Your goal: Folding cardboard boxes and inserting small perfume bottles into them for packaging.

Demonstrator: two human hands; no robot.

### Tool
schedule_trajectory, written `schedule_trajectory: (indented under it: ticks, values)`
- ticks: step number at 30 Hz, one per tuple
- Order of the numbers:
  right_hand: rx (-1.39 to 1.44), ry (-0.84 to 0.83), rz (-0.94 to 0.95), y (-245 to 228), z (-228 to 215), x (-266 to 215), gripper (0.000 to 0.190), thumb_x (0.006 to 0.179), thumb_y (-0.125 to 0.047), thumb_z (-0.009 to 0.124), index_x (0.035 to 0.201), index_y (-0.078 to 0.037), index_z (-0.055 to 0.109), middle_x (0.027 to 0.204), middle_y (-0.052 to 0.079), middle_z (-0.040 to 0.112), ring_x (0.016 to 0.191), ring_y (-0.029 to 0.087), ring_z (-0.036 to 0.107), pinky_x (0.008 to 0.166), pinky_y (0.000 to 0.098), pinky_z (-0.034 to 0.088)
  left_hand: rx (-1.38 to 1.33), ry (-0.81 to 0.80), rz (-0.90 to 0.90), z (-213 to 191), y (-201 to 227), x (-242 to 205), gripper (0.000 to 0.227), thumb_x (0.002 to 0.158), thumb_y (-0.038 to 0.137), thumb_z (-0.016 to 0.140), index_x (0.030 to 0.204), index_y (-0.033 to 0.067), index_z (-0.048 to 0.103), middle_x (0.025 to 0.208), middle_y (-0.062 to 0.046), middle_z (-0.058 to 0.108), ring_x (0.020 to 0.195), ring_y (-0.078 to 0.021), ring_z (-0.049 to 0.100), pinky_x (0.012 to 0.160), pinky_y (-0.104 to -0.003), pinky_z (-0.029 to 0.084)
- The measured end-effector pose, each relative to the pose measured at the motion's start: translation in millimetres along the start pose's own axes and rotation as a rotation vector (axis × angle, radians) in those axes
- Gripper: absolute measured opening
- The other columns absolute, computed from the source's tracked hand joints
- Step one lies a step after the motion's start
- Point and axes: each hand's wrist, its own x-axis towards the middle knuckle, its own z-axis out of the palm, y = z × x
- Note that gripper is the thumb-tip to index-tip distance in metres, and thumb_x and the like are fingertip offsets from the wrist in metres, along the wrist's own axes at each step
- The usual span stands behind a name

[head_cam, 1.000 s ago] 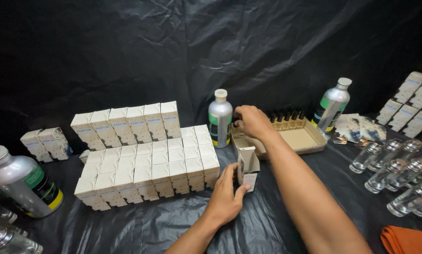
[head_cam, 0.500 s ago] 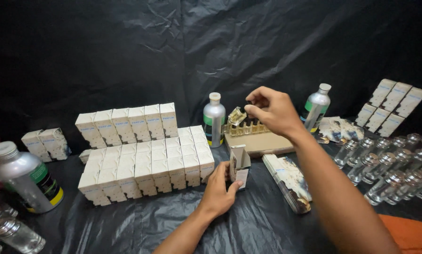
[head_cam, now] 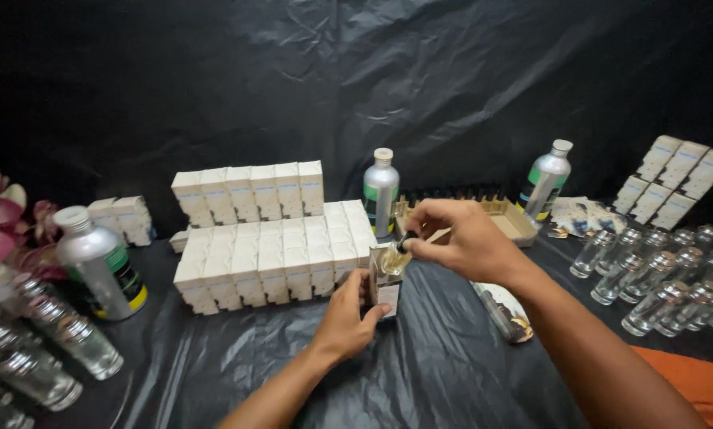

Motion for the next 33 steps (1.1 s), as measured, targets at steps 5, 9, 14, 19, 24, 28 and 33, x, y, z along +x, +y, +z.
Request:
schedule_trajectory:
  ticks: [5, 9, 14, 19, 24, 28, 33]
  values:
    - [-0.118, -0.115, -0.13, -4.2, 24.1, 2.5, 0.012, 0.081, -0.015, 0.081, 0.087, -0.014, 0.071, 0.08, -0.001, 0.073, 0.073, 0.011, 0.069, 0.065, 0.0283, 0.055, -0.054, -0.003, 0.005, -18.5, -2.4, -17.0, 0.034, 0.085, 0.008, 0.07, 0.115, 0.0098, 0.055, 0.098, -0.005, 0.069, 0.088, -0.0155, 0.069, 0.08, -0.028, 0.055]
    - [-0.308, -0.236, -0.283, -5.7, 44.6, 8.8, 0.014, 0.079, -0.02, 0.08, 0.09, -0.015, 0.074, 0.08, 0.003, 0.071, 0.074, 0.024, 0.068, 0.069, 0.0381, 0.049, 0.029, -0.031, 0.001, -33.8, 7.1, -28.2, 0.026, 0.087, 0.013, 0.072, 0.104, 0.0125, 0.052, 0.091, -0.002, 0.06, 0.083, -0.0171, 0.059, 0.074, -0.031, 0.048]
    - [-0.471, -0.318, -0.289, -15.3, 66.9, 18.2, 0.017, 0.075, -0.02, 0.076, 0.092, -0.019, 0.081, 0.09, 0.001, 0.08, 0.081, 0.026, 0.073, 0.071, 0.0426, 0.053, 0.017, -0.032, -0.064, -41.0, 11.1, -37.4, 0.026, 0.088, 0.014, 0.073, 0.106, 0.0128, 0.054, 0.094, -0.004, 0.061, 0.085, -0.0178, 0.062, 0.082, -0.032, 0.053]
    - [-0.604, -0.458, -0.187, -22.3, 81.4, 30.8, 0.031, 0.072, -0.018, 0.069, 0.095, -0.033, 0.084, 0.084, 0.0, 0.079, 0.077, 0.03, 0.072, 0.066, 0.0457, 0.053, -0.013, -0.013, -0.037, -41.1, -8.1, -39.6, 0.027, 0.087, 0.008, 0.073, 0.102, 0.011, 0.052, 0.09, -0.004, 0.056, 0.08, -0.016, 0.058, 0.076, -0.03, 0.053]
    - [-0.654, -0.586, -0.126, -21.4, 90.3, 42.9, 0.009, 0.078, -0.026, 0.074, 0.084, -0.027, 0.081, 0.075, -0.003, 0.076, 0.071, 0.024, 0.07, 0.059, 0.0411, 0.051, 0.038, 0.002, -0.019, -43.1, -16.3, -40.0, 0.028, 0.087, 0.014, 0.073, 0.106, 0.0125, 0.053, 0.092, -0.004, 0.06, 0.085, -0.0175, 0.059, 0.081, -0.032, 0.052]
    - [-0.645, -0.611, -0.087, -20.2, 93.6, 48.7, 0.009, 0.078, -0.029, 0.08, 0.087, -0.03, 0.082, 0.079, -0.005, 0.077, 0.075, 0.021, 0.071, 0.062, 0.039, 0.052, 0.042, 0.006, -0.026, -44.7, -15.8, -40.5, 0.028, 0.087, 0.014, 0.072, 0.108, 0.012, 0.053, 0.093, -0.004, 0.06, 0.086, -0.0172, 0.059, 0.085, -0.032, 0.053]
    - [-0.644, -0.639, -0.097, -22.7, 92.0, 47.3, 0.007, 0.081, -0.029, 0.075, 0.08, -0.024, 0.08, 0.075, 0.003, 0.075, 0.071, 0.028, 0.069, 0.059, 0.0419, 0.049, 0.074, -0.007, -0.052, -46.8, -9.9, -41.7, 0.03, 0.089, 0.02, 0.071, 0.112, 0.014, 0.053, 0.095, -0.003, 0.06, 0.088, -0.0186, 0.058, 0.086, -0.035, 0.051]
